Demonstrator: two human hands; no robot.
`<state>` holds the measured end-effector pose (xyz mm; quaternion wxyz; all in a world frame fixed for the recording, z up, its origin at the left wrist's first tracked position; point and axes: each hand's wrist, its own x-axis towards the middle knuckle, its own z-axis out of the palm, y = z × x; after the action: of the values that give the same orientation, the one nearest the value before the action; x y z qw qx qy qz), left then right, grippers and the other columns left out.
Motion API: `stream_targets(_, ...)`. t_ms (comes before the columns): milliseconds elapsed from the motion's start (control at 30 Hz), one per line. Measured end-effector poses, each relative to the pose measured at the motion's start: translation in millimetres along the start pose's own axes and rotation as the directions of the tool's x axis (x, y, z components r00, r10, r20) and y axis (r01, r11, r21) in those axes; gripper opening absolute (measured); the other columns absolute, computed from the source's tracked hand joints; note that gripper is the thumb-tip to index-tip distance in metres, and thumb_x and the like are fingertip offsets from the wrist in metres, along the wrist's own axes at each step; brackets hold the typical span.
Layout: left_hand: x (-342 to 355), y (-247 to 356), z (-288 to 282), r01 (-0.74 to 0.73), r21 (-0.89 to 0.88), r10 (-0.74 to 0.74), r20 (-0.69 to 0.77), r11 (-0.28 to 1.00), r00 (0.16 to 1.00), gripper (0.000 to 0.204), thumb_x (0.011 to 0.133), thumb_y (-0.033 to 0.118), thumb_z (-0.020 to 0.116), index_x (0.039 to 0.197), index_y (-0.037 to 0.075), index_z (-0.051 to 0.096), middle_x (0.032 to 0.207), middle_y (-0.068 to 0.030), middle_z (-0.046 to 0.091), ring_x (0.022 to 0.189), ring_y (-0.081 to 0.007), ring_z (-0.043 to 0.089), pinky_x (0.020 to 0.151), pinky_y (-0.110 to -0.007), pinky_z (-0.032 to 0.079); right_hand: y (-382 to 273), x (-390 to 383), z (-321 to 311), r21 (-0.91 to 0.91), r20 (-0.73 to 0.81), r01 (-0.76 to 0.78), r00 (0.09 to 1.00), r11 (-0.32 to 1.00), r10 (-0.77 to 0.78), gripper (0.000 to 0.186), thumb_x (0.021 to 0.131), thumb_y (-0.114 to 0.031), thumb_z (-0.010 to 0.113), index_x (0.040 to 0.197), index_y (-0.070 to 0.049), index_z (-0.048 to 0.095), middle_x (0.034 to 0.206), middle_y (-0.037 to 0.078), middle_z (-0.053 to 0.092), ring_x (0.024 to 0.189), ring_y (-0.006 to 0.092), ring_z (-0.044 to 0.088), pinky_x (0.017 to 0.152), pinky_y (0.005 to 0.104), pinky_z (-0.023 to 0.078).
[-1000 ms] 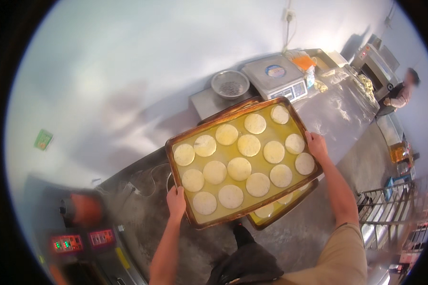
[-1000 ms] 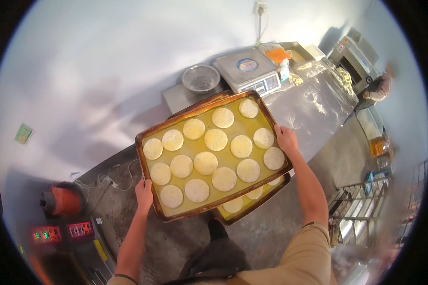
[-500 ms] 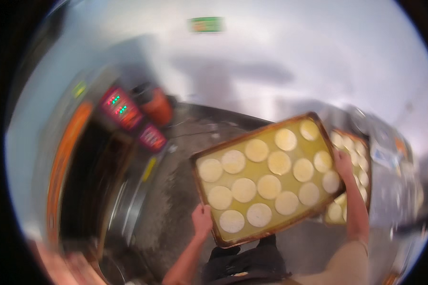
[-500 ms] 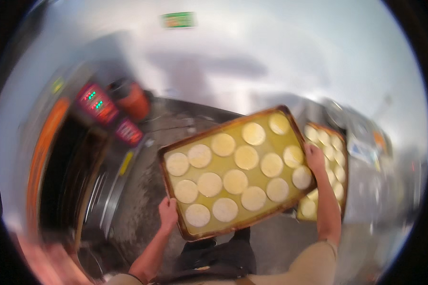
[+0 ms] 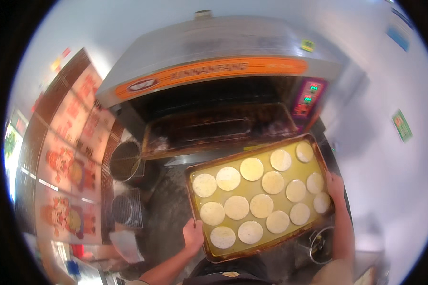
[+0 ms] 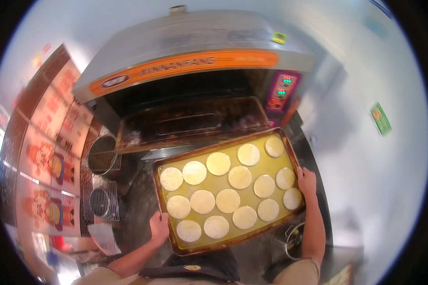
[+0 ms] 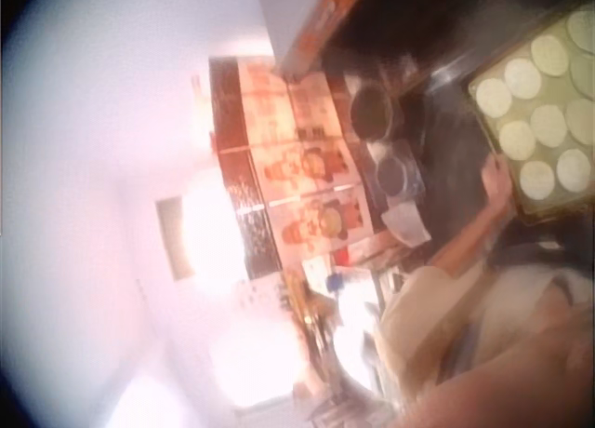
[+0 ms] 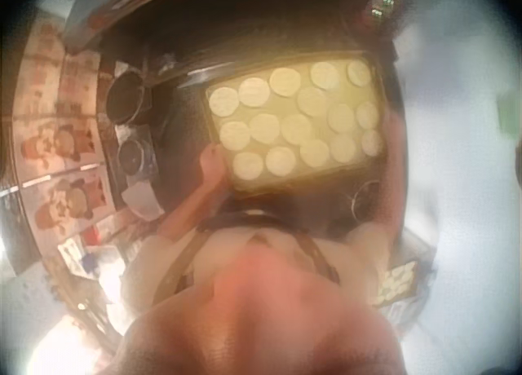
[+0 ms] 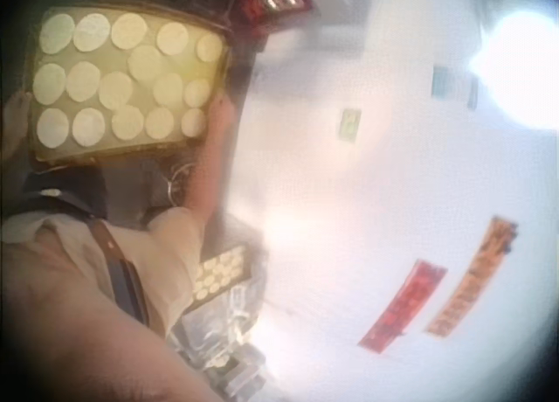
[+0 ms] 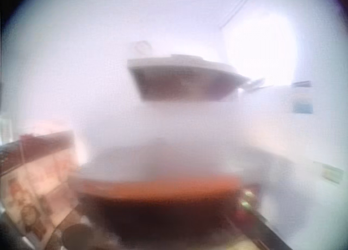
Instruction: The person arranges round dough pieces on baking trays, brushes them with a yellow liquid using a ladle, and places the trays into a commercial oven. The person sets a timer and closes the oven door.
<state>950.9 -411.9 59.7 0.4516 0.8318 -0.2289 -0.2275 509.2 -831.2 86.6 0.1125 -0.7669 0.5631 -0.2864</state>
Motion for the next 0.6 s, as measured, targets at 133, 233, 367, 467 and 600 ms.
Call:
stream_targets(133,26.3,-13.0,-34.3,0.029,-0.103,-0.052,-0.234,0.994,0.971,0.025,0.099,0.018,0.058,0.088,-0.005,0.060,0.071,-0.0177,0.061,0.065,-0.0220,0.057,0.064,-0.042,0.048,-103.1,111.3,107.2,-0.011,0.167,0.196,0.967,0.981,-0.191,0.044,0.103,-0.033,0.064,0.079,0.003,0.063,0.078,0.030,0.063,0.075,0.0510,0.062,0.064,0.0561,0.046)
stream_targets(233,51.9,-18.0,-26.3,0.125,-0.151,-0.170,-0.338,0.981,0.926,0.022,0.099,0.014,0.055,0.091,-0.005,0.062,0.072,-0.0130,0.063,0.067,-0.0180,0.057,0.065,-0.039,0.048,-166.9,190.1,187.9,0.023,0.206,0.348,0.916,0.937,-0.345,0.043,0.102,-0.034,0.064,0.079,0.001,0.064,0.078,0.029,0.065,0.076,0.0507,0.063,0.066,0.0562,0.049)
stream_targets(367,101.3,-12.1,-8.9,0.184,-0.259,-0.287,-0.452,0.948,0.844,0.020,0.101,0.011,0.053,0.094,-0.005,0.062,0.077,-0.0104,0.066,0.071,-0.0139,0.056,0.068,-0.035,0.048,-258.7,282.7,299.5,0.081,0.273,0.535,0.800,0.841,-0.535,0.042,0.103,-0.037,0.062,0.083,-0.001,0.066,0.081,0.028,0.067,0.080,0.0508,0.065,0.072,0.0577,0.052)
stream_targets(467,120.6,-5.1,10.0,0.074,-0.369,-0.288,-0.567,0.926,0.772,0.018,0.101,0.009,0.052,0.098,-0.005,0.064,0.085,-0.0093,0.069,0.076,-0.0136,0.058,0.072,-0.033,0.050,-325.4,326.5,363.1,0.103,0.292,0.634,0.717,0.766,-0.633,0.042,0.103,-0.038,0.062,0.082,-0.002,0.066,0.080,0.027,0.068,0.081,0.0503,0.065,0.073,0.0575,0.053)
stream_targets(600,150.7,-4.0,38.3,0.192,-0.501,-0.481,-0.546,0.844,0.686,0.019,0.102,0.008,0.051,0.104,-0.005,0.065,0.093,-0.0086,0.071,0.083,-0.0138,0.062,0.077,-0.032,0.051,-399.7,369.5,448.2,0.151,0.214,0.768,0.590,0.623,-0.779,0.040,0.103,-0.038,0.064,0.086,-0.002,0.067,0.084,0.026,0.069,0.083,0.0481,0.066,0.075,0.0547,0.053)
